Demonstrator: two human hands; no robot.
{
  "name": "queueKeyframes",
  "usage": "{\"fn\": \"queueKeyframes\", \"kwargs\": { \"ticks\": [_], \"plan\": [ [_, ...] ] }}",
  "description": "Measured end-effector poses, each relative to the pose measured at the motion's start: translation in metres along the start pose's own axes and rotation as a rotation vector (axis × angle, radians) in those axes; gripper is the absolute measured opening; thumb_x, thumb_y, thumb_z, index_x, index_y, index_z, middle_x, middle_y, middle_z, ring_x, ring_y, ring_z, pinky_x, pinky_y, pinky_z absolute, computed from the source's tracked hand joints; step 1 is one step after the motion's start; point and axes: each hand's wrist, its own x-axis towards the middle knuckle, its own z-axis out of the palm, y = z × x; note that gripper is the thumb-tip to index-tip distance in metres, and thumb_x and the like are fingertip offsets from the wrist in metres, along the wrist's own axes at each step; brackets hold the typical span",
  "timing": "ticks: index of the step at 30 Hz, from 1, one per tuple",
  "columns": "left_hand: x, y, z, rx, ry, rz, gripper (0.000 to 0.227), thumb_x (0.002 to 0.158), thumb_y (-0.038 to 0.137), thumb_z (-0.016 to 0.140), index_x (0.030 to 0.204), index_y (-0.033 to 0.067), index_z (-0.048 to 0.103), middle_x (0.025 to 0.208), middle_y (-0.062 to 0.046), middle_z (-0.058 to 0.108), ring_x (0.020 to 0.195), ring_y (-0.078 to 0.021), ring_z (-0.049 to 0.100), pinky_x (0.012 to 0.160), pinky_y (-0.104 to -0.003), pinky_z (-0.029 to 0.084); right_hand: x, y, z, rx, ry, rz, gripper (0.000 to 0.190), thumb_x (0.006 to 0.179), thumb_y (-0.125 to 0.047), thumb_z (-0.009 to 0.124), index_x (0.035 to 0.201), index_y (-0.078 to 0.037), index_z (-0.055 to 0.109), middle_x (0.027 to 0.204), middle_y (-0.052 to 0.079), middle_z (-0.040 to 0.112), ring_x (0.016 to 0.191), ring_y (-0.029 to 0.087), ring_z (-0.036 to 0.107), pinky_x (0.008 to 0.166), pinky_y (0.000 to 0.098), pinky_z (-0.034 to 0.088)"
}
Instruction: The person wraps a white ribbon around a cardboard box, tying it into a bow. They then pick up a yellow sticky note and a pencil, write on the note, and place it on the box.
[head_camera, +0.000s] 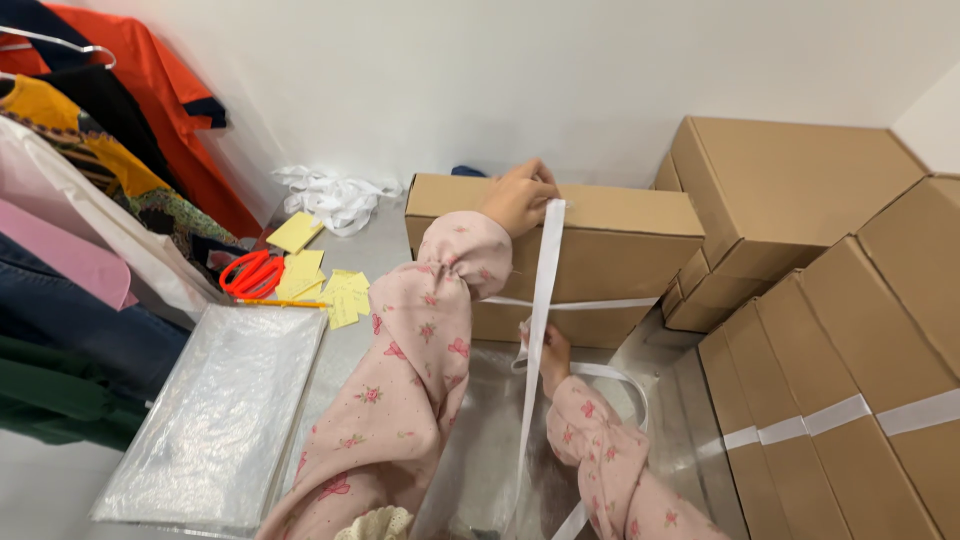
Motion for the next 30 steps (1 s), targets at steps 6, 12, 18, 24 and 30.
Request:
{"fn": "queueKeyframes", "kwargs": {
  "ticks": [6, 12, 18, 24, 30],
  "plan": [
    [0.017, -0.022, 0.007, -0.331, -0.212, -0.221, 0.016, 0.093, 0.031, 0.062, 0.094, 0.0313, 0.078, 0.118, 0.012, 0.066, 0.121, -0.0209, 0.06, 0.108, -0.042, 0.033, -0.041, -0.046, 0.013, 0.116, 0.064, -0.003, 0.012, 0.082, -0.011, 0.086, 0.086, -0.009, 0.076, 0.076, 0.007, 0.072, 0.072, 0.013, 0.07, 0.069, 0.0248, 0.06],
    [0.015, -0.04, 0.032, -0.308, -0.129, -0.202, 0.015, 0.094, 0.03, 0.064, 0.088, 0.035, 0.078, 0.105, 0.012, 0.063, 0.109, -0.0179, 0.062, 0.101, -0.04, 0.036, -0.047, -0.024, 0.015, 0.105, 0.085, -0.034, 0.007, 0.093, -0.003, 0.072, 0.097, -0.005, 0.077, 0.087, 0.009, 0.073, 0.083, 0.017, 0.068, 0.079, 0.0299, 0.058],
    [-0.002, -0.004, 0.003, -0.777, -0.038, -0.281, 0.019, 0.095, 0.013, 0.061, 0.101, 0.015, 0.079, 0.056, -0.003, 0.064, 0.057, -0.0121, 0.063, 0.062, -0.025, 0.052, 0.013, 0.072, -0.03, -0.029, 0.087, -0.125, 0.013, 0.095, -0.003, 0.068, 0.1, -0.01, 0.077, 0.081, 0.008, 0.073, 0.073, 0.016, 0.067, 0.067, 0.0316, 0.058],
    [0.001, -0.015, 0.017, -0.79, 0.045, -0.364, 0.018, 0.095, 0.02, 0.063, 0.099, 0.0214, 0.081, 0.049, 0.0, 0.061, 0.051, -0.0092, 0.056, 0.062, -0.021, 0.049, -0.008, 0.05, -0.026, -0.031, 0.084, -0.154, 0.012, 0.097, -0.006, 0.066, 0.102, -0.011, 0.075, 0.078, 0.009, 0.074, 0.069, 0.015, 0.066, 0.064, 0.0272, 0.056],
    [-0.006, -0.001, 0.007, -0.883, 0.048, -0.407, 0.017, 0.093, 0.019, 0.065, 0.1, 0.0169, 0.08, 0.053, -0.003, 0.066, 0.046, -0.0104, 0.058, 0.053, -0.021, 0.05, 0.016, 0.081, -0.037, -0.026, 0.07, -0.188, 0.006, 0.094, -0.011, 0.072, 0.099, -0.014, 0.073, 0.078, -0.001, 0.07, 0.064, 0.007, 0.057, 0.056, 0.0208, 0.046]
  ]
}}
